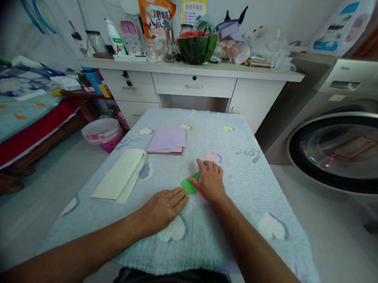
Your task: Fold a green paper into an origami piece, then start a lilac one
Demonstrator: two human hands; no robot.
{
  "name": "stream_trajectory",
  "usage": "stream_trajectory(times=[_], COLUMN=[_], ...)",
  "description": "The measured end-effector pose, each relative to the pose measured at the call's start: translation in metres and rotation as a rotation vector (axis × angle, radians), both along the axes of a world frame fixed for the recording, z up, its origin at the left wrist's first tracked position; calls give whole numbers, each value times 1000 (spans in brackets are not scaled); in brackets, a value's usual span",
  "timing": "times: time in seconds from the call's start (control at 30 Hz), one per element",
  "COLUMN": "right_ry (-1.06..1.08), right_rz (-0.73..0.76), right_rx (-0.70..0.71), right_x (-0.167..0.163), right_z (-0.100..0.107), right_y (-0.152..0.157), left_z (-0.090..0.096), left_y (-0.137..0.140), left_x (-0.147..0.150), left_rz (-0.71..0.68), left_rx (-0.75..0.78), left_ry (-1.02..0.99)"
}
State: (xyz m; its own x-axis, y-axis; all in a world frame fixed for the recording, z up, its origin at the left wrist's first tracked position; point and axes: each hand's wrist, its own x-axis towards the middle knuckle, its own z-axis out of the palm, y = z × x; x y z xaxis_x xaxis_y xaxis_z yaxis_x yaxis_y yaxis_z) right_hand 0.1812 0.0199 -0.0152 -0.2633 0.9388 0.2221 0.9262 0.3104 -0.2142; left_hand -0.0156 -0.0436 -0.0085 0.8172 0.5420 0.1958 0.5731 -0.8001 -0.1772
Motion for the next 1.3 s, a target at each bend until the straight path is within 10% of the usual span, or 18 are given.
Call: stream_trajectory(times=[0.47,0.7,0.93,1.3], right_ry=[71,204,256,931], right_rz=[-142,28,53,195], right_rx=[9,-35,-63,-209], right_x=[4,11,12,16], right_z=[1,5,12,18], right_y=[7,3,1,-3], left_z=[6,26,12,17], left_y=[3,37,44,46], left_x=[-8,5,12,14], left_rz=[-41,359,414,395], left_rx=[-84,-417,-449,-643], left_ry=[-168,-464,-504,-779])
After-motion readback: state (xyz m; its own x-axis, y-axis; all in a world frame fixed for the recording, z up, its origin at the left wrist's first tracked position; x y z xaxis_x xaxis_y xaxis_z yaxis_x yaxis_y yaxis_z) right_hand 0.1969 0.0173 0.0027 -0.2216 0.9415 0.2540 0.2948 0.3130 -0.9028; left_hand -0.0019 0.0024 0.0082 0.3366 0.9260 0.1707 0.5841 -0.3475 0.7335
